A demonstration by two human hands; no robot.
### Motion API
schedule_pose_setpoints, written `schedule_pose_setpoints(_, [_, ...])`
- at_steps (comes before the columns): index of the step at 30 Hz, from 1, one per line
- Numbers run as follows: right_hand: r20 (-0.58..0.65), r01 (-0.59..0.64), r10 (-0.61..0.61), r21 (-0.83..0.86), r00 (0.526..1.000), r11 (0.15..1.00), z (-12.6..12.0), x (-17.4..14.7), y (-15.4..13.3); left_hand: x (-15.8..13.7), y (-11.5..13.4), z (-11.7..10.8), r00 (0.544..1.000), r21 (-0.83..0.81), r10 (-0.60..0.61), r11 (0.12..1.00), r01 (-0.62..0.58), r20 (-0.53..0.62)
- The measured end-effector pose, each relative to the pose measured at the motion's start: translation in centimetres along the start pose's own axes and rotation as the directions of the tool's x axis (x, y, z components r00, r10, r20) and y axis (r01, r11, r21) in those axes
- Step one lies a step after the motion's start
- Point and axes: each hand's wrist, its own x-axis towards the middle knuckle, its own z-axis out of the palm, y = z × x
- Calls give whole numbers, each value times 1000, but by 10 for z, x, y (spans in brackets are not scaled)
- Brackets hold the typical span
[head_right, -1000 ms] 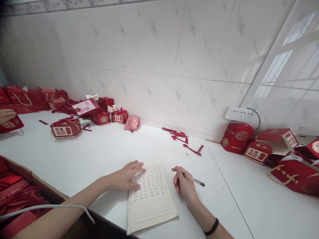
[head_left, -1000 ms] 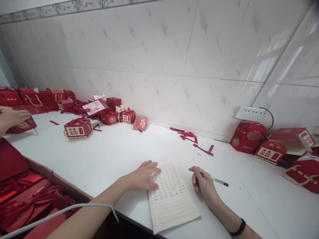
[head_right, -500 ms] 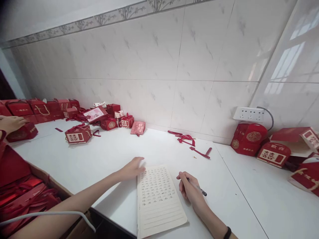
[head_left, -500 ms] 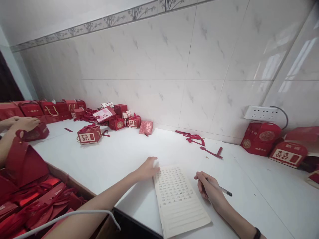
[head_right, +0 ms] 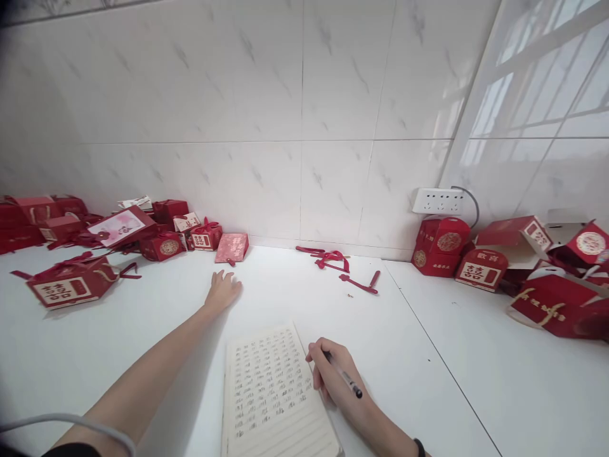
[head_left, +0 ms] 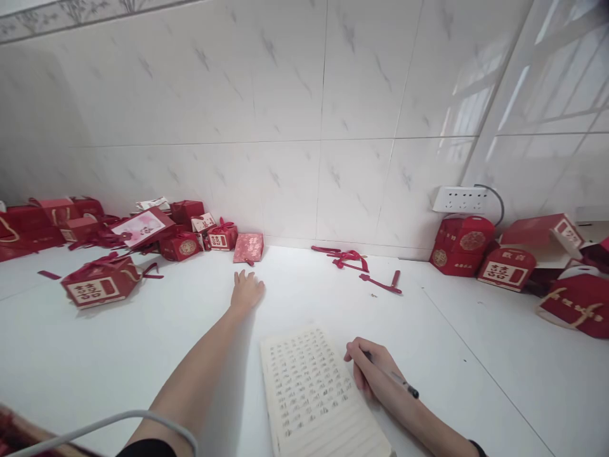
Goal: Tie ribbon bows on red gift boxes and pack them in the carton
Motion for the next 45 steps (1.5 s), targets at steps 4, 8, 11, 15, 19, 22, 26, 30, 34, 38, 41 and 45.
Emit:
schedule_pose_setpoints(4, [17, -2, 3, -15, 1000, 1000, 1, 3, 5, 22, -1, 3, 999, 29, -37, 999, 37, -2])
schedule_pose_setpoints(8, [22, -5, 6, -26, 1000, 1000, 2, 1, 5, 36, -1, 6, 998, 69, -57, 996, 57, -1])
schedule_pose_setpoints(11, [30, -19, 20, -39, 999, 999, 3, 0, 5, 45, -2, 7, 999, 94, -51, 994, 51, -1])
schedule_pose_setpoints(15, [47, -25, 27, -44, 999, 999, 2, 0, 2, 55, -4, 7, 1000, 100, -27, 995, 27, 0])
schedule_pose_setpoints(19, [51, 8, -6, -50, 999, 999, -1, 4, -3, 51, -6, 7, 999, 75, 8, 997, -4, -53])
schedule_pose_setpoints(22, [36, 6, -4, -59, 999, 998, -1, 8, -5, 33, -5, 4, 987, 54, 81, 996, -74, -136])
schedule_pose_setpoints(26, [32, 26, -24, -67, 999, 997, 1, 11, -5, 4, 1, -15, 928, 23, 235, 971, -239, -289])
schedule_pose_setpoints(30, [42, 66, -63, -60, 997, 996, 0, 8, -5, -14, 8, -61, 833, -152, 150, 951, -268, -532])
schedule_pose_setpoints(34, [52, 84, -82, -35, 995, 996, -1, 1, -4, -41, 9, -116, 743, -294, 65, 893, -341, -666])
schedule_pose_setpoints(38, [-16, 110, -110, -3, 994, 994, 0, -4, -9, -96, 15, -145, 601, -204, 222, 805, -558, -768])
schedule_pose_setpoints(41, [-98, 274, -274, -14, 957, 962, 4, -8, -30, -143, 26, -142, 398, 40, 473, 681, -731, -786])
schedule_pose_setpoints(45, [-91, 551, -569, -164, 818, 818, 14, -14, -85, -183, 37, -119, 268, 192, 649, 547, -815, -712])
